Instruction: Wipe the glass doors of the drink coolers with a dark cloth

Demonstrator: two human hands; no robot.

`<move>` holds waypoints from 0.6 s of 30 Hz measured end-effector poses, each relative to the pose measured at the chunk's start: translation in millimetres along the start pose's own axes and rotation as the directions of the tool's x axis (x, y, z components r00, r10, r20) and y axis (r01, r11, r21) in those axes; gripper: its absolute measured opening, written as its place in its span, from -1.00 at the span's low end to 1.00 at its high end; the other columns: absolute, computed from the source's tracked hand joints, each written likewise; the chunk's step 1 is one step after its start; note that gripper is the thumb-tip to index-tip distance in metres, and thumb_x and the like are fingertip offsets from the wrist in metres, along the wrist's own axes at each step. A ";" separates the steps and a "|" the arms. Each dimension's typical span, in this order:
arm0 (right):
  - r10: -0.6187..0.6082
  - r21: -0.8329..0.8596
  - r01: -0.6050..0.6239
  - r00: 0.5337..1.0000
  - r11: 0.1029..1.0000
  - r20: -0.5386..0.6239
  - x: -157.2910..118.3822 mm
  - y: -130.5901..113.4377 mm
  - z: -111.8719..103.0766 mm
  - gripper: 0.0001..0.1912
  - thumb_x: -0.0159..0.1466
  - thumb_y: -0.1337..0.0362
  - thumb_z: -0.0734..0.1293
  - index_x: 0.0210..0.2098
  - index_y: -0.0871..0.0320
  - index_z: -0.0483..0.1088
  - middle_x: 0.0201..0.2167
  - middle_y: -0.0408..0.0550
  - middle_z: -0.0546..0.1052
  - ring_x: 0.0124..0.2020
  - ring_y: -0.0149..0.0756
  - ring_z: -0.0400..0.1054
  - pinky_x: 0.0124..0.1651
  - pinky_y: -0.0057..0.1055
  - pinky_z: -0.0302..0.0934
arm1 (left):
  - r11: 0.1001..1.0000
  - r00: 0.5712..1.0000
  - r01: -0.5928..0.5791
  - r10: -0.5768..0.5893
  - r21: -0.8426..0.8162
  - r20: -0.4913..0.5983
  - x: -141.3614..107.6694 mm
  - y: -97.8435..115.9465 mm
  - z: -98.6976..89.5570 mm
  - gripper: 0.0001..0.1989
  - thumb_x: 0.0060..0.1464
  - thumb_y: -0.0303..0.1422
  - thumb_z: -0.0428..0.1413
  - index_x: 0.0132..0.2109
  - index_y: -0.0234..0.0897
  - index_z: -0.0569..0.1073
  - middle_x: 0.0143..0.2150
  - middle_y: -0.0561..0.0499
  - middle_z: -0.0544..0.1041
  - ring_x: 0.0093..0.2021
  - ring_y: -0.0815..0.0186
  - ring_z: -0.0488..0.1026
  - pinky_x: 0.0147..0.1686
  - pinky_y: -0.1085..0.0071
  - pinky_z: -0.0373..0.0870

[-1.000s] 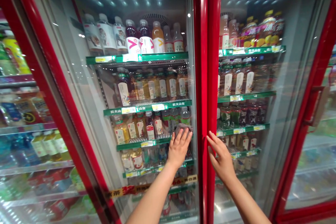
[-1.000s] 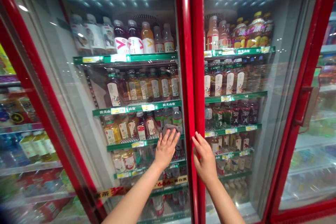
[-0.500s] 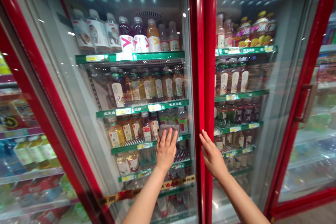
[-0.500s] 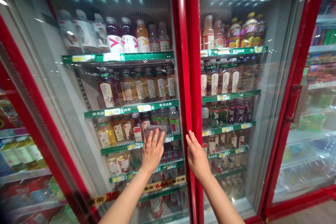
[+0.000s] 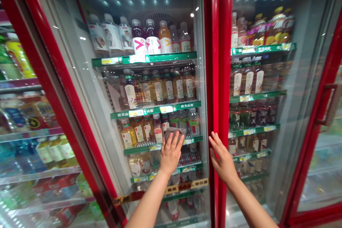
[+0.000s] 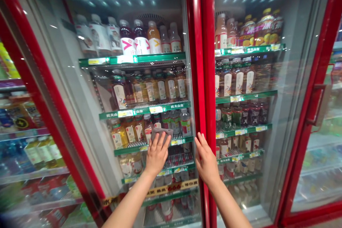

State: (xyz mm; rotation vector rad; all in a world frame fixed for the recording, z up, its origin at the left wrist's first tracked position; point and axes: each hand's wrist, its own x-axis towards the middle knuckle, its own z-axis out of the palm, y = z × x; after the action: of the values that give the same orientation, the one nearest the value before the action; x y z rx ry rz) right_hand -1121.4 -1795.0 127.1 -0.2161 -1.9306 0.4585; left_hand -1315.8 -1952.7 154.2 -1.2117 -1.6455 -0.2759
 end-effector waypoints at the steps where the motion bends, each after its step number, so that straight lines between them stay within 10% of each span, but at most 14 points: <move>1: -0.027 0.004 0.027 1.000 1.000 -0.001 2.7 -4.7 2.4 -0.29 0.40 0.47 0.16 0.46 -0.14 0.03 0.46 0.00 0.16 0.47 -0.12 0.02 0.36 -0.02 0.23 | 0.998 0.998 -0.061 0.061 -0.004 0.026 -1.7 -5.0 -1.2 -0.20 0.16 -0.44 0.18 0.48 -0.08 0.09 0.49 0.04 0.13 0.55 0.19 -0.25 0.52 0.05 -0.30; 7: -0.085 0.012 0.085 0.996 0.996 0.012 19.5 -26.1 16.7 -0.26 0.40 0.48 0.16 0.47 -0.17 0.00 0.45 -0.02 0.19 0.46 -0.13 0.02 0.33 -0.04 0.27 | 0.994 0.993 0.106 -0.106 -0.010 -0.060 19.5 -66.5 -26.9 -0.23 0.22 -0.45 0.14 0.48 -0.03 0.06 0.52 0.01 0.07 0.54 0.14 -0.16 0.50 0.01 -0.16; 11: -0.023 0.013 0.023 1.000 1.000 0.010 16.1 -30.8 24.7 -0.31 0.40 0.44 0.17 0.46 -0.16 0.05 0.44 -0.01 0.21 0.45 -0.10 0.05 0.33 -0.03 0.27 | 0.960 0.952 0.279 -0.280 -0.026 -0.122 -7.9 -78.3 -33.0 -0.16 0.21 -0.49 0.13 0.51 -0.08 -0.06 0.56 -0.03 -0.15 0.55 0.03 -0.21 0.46 0.00 0.01; 18: -0.008 0.016 0.008 1.000 1.000 0.013 6.0 -43.0 33.6 -0.34 0.41 0.44 0.17 0.44 -0.13 0.10 0.44 0.01 0.22 0.45 -0.10 0.05 0.35 0.03 0.22 | 0.998 1.000 0.018 -0.018 -0.052 0.015 -21.8 -77.2 -25.0 -0.20 0.20 -0.42 0.18 0.48 0.02 0.05 0.47 0.00 0.20 0.53 0.13 -0.07 0.51 0.04 -0.25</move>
State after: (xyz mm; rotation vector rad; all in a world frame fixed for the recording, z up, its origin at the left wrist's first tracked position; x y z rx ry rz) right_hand -1152.0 -1839.2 138.6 -0.1954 -1.9390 0.4702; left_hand -1364.3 -2018.0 175.3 -1.2409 -1.6713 -0.3238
